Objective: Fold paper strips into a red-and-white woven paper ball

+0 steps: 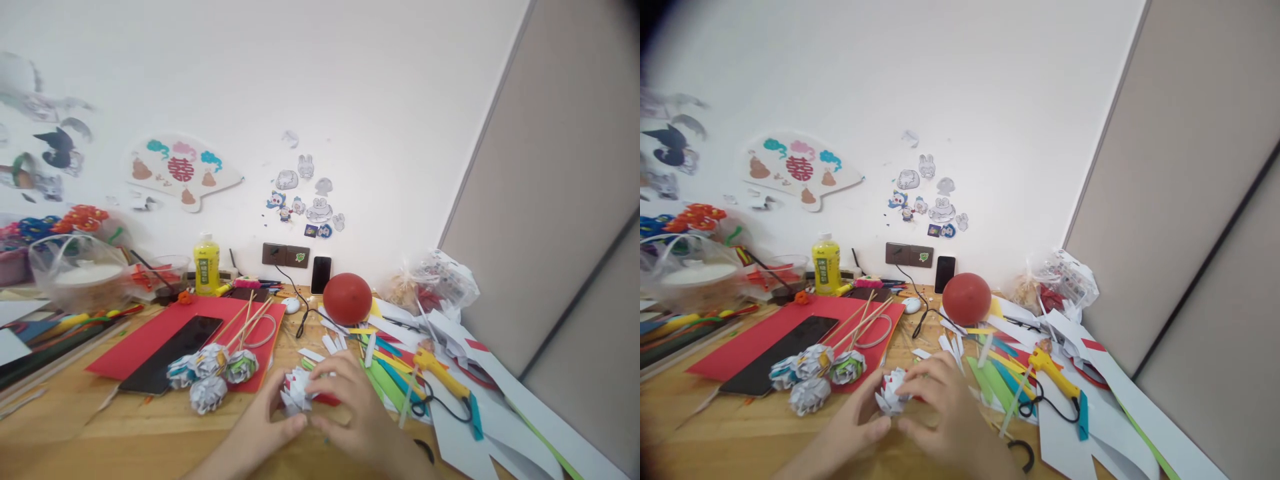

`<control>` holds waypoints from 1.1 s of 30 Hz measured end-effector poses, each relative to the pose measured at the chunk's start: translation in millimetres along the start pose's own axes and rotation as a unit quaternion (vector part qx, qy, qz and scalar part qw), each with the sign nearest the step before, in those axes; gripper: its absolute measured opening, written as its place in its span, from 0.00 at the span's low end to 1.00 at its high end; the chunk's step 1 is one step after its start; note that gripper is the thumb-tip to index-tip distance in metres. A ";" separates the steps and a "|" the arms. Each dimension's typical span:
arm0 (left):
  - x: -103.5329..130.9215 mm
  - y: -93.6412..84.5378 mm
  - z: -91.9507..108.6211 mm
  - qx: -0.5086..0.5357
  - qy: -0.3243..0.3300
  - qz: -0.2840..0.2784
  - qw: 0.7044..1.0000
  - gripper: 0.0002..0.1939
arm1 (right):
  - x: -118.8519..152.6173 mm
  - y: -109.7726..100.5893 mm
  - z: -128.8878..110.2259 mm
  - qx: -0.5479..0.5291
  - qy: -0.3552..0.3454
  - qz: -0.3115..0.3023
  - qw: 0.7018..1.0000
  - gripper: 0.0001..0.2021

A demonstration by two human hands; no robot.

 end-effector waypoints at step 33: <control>4.6 10.8 24.9 -0.168 -0.055 0.046 0.983 0.16 | 0.0 8.5 -3.3 -0.006 0.058 0.011 0.998 0.07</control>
Point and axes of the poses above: each hand's wrist, its own x-axis away from the middle knuckle, its own y-axis out of the palm, z = x × y, the point moved 3 cm from there along -x, towards the middle knuckle, and after that the axes turned 9 degrees about -z, right-handed, at the moved point
